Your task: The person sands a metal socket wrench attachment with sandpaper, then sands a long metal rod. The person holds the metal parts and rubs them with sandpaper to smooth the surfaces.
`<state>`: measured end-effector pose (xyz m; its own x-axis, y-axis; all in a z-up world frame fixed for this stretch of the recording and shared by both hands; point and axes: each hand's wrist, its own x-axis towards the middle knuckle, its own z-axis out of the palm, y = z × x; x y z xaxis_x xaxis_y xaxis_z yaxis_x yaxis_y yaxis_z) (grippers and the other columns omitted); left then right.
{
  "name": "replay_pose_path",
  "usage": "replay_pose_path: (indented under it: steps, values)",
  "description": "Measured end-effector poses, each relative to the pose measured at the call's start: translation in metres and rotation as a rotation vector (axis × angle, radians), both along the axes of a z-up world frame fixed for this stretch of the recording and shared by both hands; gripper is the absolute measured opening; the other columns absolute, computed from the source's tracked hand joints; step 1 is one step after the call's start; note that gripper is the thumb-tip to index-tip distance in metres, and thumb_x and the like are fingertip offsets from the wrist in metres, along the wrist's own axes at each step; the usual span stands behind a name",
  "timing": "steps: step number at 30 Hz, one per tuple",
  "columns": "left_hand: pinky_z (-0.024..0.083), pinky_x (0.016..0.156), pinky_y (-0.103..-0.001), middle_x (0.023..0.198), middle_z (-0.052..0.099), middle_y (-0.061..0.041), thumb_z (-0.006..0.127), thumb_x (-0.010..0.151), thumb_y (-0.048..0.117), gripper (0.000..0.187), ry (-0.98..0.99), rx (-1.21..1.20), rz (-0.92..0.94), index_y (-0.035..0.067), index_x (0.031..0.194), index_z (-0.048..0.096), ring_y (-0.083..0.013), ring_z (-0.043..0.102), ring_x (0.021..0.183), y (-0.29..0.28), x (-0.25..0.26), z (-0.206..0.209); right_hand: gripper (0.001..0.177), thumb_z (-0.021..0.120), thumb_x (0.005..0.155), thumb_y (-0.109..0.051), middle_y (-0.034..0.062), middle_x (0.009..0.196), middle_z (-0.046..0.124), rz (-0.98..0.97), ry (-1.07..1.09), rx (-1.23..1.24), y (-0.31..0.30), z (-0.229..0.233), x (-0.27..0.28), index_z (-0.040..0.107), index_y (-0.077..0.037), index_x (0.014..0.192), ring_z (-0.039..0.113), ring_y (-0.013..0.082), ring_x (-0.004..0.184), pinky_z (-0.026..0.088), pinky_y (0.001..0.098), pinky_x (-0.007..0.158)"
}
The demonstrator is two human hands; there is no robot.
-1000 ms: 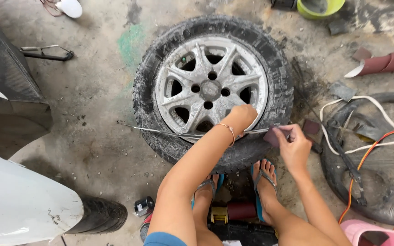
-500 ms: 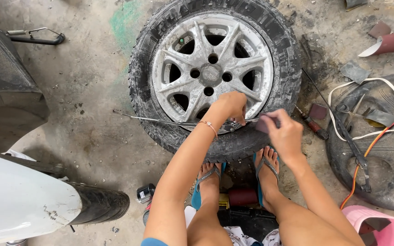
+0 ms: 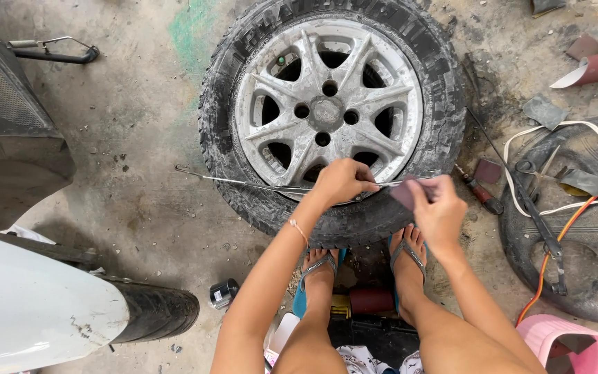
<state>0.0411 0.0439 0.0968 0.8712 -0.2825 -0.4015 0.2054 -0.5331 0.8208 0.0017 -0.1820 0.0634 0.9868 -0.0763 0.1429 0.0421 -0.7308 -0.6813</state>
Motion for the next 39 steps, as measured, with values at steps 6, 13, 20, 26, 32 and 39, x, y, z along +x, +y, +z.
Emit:
replay_pose_path:
  steps: [6,13,20,26,32,39]
  values:
    - [0.052,0.066,-0.029,0.074,0.060,0.001,0.073,0.093,0.023,0.009,-0.750,0.125,0.209,0.015,0.092,0.068,-0.0183,0.065,0.077,-0.026,-0.046,-0.054,0.021,0.078,0.101,-0.020,0.0192,0.081,0.074,-0.012,0.167,0.159,0.016,-0.002,0.000,0.063,-0.005,0.102,0.069,0.0264,0.057,0.049,0.0368,0.040]
    - [0.051,0.070,-0.031,0.073,0.057,0.000,0.069,0.095,0.025,0.013,-0.735,0.128,0.301,0.013,0.092,0.066,-0.0208,0.064,0.076,-0.044,-0.041,-0.059,0.021,0.070,0.106,-0.026,0.0049,0.096,0.073,-0.231,0.285,0.523,-0.021,0.009,0.022,0.054,-0.016,0.113,0.058,0.0049,0.059,0.052,0.0165,0.047]
    - [0.049,0.076,-0.046,0.088,0.069,-0.012,0.064,0.097,0.021,0.019,-0.458,0.078,0.328,0.003,0.101,0.066,-0.0328,0.063,0.086,-0.081,-0.036,-0.030,0.014,0.065,0.106,-0.022,0.0012,0.105,0.068,-0.326,0.331,0.588,-0.072,0.024,0.044,0.055,-0.018,0.114,0.059,0.0074,0.080,0.045,0.0214,0.055]
    - [0.052,0.087,-0.045,0.087,0.067,-0.011,0.065,0.098,0.017,0.017,-0.574,0.042,0.376,0.000,0.095,0.069,-0.0300,0.060,0.083,-0.099,-0.043,-0.048,0.011,0.068,0.105,-0.017,0.0024,0.107,0.070,-0.308,0.247,0.606,-0.087,0.008,0.041,0.064,-0.013,0.114,0.064,0.0085,0.092,0.050,0.0224,0.074]
    - [0.055,0.069,-0.033,0.073,0.062,-0.004,0.076,0.091,0.024,0.015,-0.598,0.016,0.452,0.011,0.085,0.070,-0.0245,0.067,0.077,-0.095,-0.041,-0.051,0.014,0.075,0.106,-0.015,0.0120,0.092,0.072,-0.102,0.140,0.497,-0.052,0.007,0.015,0.065,-0.005,0.109,0.058,0.0073,0.081,0.047,0.0238,0.070]
    - [0.055,0.065,-0.028,0.076,0.064,0.001,0.073,0.094,0.020,0.009,-0.691,0.071,0.460,0.013,0.087,0.071,-0.0195,0.067,0.078,-0.094,-0.044,-0.039,0.013,0.075,0.104,-0.011,0.0177,0.088,0.073,-0.059,0.092,0.406,-0.028,0.007,0.017,0.066,-0.001,0.104,0.066,0.0136,0.080,0.053,0.0316,0.069]
